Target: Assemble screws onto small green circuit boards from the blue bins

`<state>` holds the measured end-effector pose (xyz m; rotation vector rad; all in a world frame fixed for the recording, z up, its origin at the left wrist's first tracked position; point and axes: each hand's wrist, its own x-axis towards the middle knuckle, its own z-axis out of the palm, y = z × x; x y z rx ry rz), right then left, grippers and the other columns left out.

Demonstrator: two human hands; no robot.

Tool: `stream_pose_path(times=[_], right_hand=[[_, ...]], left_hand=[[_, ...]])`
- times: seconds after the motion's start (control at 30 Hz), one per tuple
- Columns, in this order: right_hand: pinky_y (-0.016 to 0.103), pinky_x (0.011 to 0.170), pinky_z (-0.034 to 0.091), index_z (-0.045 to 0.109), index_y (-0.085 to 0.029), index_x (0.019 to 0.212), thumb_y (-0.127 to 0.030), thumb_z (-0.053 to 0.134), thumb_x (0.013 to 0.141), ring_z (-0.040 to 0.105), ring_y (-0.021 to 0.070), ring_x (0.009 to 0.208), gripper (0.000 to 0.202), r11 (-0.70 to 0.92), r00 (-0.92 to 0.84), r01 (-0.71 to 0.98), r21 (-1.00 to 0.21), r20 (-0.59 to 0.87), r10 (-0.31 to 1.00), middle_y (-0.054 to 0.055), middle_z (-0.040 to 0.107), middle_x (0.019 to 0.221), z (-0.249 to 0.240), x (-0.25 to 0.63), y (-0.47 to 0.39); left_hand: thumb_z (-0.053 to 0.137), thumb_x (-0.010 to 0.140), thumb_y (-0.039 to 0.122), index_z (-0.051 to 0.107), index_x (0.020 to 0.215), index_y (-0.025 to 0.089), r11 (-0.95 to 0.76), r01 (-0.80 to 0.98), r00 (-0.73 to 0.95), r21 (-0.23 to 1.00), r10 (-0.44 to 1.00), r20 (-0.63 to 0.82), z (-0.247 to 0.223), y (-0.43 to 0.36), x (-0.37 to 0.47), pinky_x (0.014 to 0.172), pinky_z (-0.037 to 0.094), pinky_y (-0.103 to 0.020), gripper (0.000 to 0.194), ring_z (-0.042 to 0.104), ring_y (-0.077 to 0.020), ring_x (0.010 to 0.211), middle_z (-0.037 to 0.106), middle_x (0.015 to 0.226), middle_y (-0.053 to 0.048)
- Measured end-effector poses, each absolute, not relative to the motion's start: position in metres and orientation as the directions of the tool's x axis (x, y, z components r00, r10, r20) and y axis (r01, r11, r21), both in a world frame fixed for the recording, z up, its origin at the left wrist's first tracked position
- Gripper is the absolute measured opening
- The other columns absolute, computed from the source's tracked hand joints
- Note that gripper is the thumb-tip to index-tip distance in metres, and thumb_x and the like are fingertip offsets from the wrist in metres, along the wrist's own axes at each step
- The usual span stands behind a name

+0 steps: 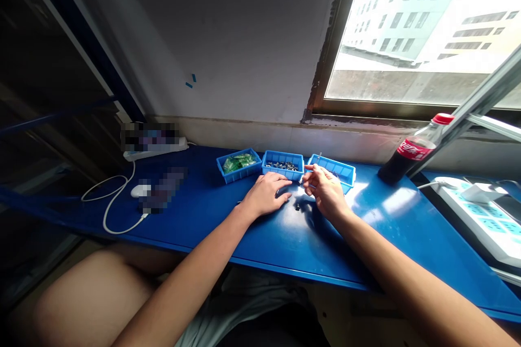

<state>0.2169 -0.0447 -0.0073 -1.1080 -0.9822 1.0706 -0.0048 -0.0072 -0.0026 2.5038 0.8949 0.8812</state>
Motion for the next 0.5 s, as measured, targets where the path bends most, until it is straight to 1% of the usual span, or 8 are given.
stream_pose_path(times=[0.07,0.13,0.23,0.33,0.4,0.5], right_hand=[[0.033,0.05,0.047,0.071,-0.027,0.108,-0.067,0.066,0.096,0.06,0.0192,0.061,0.042,0.093,0.189,-0.132,-0.987,0.067,0.98,0.003,0.069,0.081,-0.008,0.22,-0.044],[0.033,0.05,0.047,0.07,-0.027,0.106,-0.067,0.065,0.096,0.061,0.02,0.06,0.042,0.084,0.148,-0.096,-0.992,0.069,0.987,0.003,0.069,0.078,-0.007,0.22,-0.044],[0.033,0.052,0.047,0.071,-0.027,0.104,-0.065,0.065,0.096,0.061,0.0196,0.061,0.04,0.079,0.112,-0.087,-0.993,0.069,0.991,0.002,0.068,0.078,-0.006,0.214,-0.046],[0.032,0.052,0.046,0.071,-0.027,0.104,-0.063,0.067,0.097,0.059,0.0187,0.061,0.037,0.063,0.089,-0.085,-0.994,0.056,0.994,0.002,0.068,0.079,-0.005,0.208,-0.048],[0.033,0.053,0.046,0.071,-0.027,0.104,-0.063,0.066,0.097,0.059,0.019,0.062,0.037,0.062,0.072,-0.049,-0.997,0.058,0.996,0.002,0.068,0.079,-0.006,0.208,-0.048],[0.035,0.054,0.047,0.071,-0.028,0.104,-0.065,0.063,0.098,0.059,0.0197,0.061,0.038,0.071,0.059,0.003,-0.997,0.071,0.996,0.002,0.069,0.079,-0.008,0.209,-0.047]], left_hand=[[0.076,0.093,0.029,0.085,0.117,0.025,-0.752,0.463,0.631,0.469,0.651,0.422,-0.003,-0.007,-0.006,0.116,0.051,-0.051,0.026,0.066,-0.0335,0.126,0.078,0.128,-0.011],[0.071,0.095,0.023,0.086,0.112,0.025,-0.759,0.479,0.652,0.441,0.644,0.4,-0.004,-0.005,-0.007,0.113,0.053,-0.05,0.024,0.068,-0.0329,0.122,0.08,0.125,-0.01],[0.06,0.097,0.012,0.086,0.115,0.021,-0.765,0.504,0.68,0.4,0.637,0.363,-0.004,-0.002,-0.007,0.108,0.056,-0.048,0.033,0.07,-0.0315,0.119,0.081,0.124,-0.011],[0.055,0.096,0.006,0.085,0.117,0.02,-0.766,0.502,0.688,0.401,0.635,0.353,-0.005,0.001,-0.007,0.104,0.059,-0.042,0.039,0.072,-0.0288,0.115,0.081,0.122,-0.011],[0.054,0.095,0.004,0.085,0.115,0.02,-0.761,0.502,0.678,0.41,0.641,0.36,-0.005,0.001,-0.007,0.101,0.061,-0.04,0.04,0.074,-0.0276,0.112,0.082,0.119,-0.01],[0.056,0.093,0.001,0.085,0.111,0.019,-0.761,0.5,0.664,0.414,0.643,0.381,-0.004,0.0,-0.007,0.097,0.062,-0.04,0.038,0.075,-0.0281,0.108,0.082,0.114,-0.011]])
